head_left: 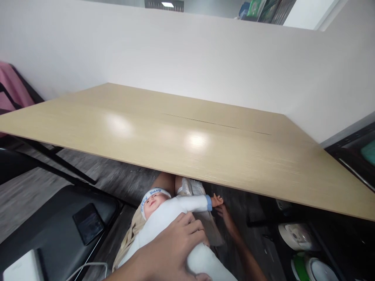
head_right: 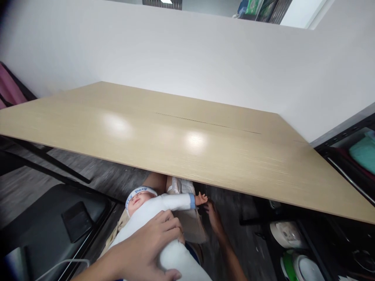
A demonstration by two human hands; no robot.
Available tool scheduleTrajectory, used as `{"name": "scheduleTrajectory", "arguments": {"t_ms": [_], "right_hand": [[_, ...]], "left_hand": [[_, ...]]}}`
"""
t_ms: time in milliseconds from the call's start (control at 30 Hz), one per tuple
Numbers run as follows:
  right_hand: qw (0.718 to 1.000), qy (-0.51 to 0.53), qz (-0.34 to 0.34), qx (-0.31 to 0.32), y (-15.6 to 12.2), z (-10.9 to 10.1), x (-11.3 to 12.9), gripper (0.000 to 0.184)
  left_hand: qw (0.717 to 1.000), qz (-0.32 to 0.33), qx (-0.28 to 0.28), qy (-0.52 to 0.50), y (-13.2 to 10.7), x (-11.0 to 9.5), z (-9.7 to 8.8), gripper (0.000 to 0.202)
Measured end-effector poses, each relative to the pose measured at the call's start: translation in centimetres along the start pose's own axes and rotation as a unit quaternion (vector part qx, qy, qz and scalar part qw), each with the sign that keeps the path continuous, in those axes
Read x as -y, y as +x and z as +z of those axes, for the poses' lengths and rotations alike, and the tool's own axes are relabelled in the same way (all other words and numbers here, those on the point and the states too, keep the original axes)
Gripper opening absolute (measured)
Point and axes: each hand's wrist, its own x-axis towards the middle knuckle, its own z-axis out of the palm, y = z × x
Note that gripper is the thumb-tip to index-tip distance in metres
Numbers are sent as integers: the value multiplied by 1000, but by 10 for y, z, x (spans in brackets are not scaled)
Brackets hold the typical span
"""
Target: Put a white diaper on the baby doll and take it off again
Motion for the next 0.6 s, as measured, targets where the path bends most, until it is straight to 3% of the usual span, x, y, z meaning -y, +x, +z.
{"name": "scheduleTrajectory", "arguments": {"t_ms": [133, 200, 267, 333, 433, 533, 600], "right_hand": [[998, 23, 10, -64, -14, -36, 0, 52], [998, -8, -43, -51, -24, -47, 22, 44], [987, -80, -141, 13, -29, -48, 52, 38], [955, -154, -231, 104, -28, -35, 82, 46], [914, -214, -273, 209, -16, -3, 112, 54], [892, -245, -273, 265, -6, 25, 127, 32], [879, -266, -298, 262, -6, 36, 135, 21]], "left_hand": [[1000, 10, -3, 8, 0, 2, 2, 59], [1000, 11, -3, 10, -1, 2, 3, 58], [1000, 5, 1, 15, -1, -1, 3, 58], [1000, -8, 7, 26, -1, -7, 0, 58], [999, -25, 22, 37, -4, -16, -9, 56], [999, -13, 3, 43, -23, -17, -14, 53], [995, -19, -75, 55, -51, -9, -10, 52]]}}
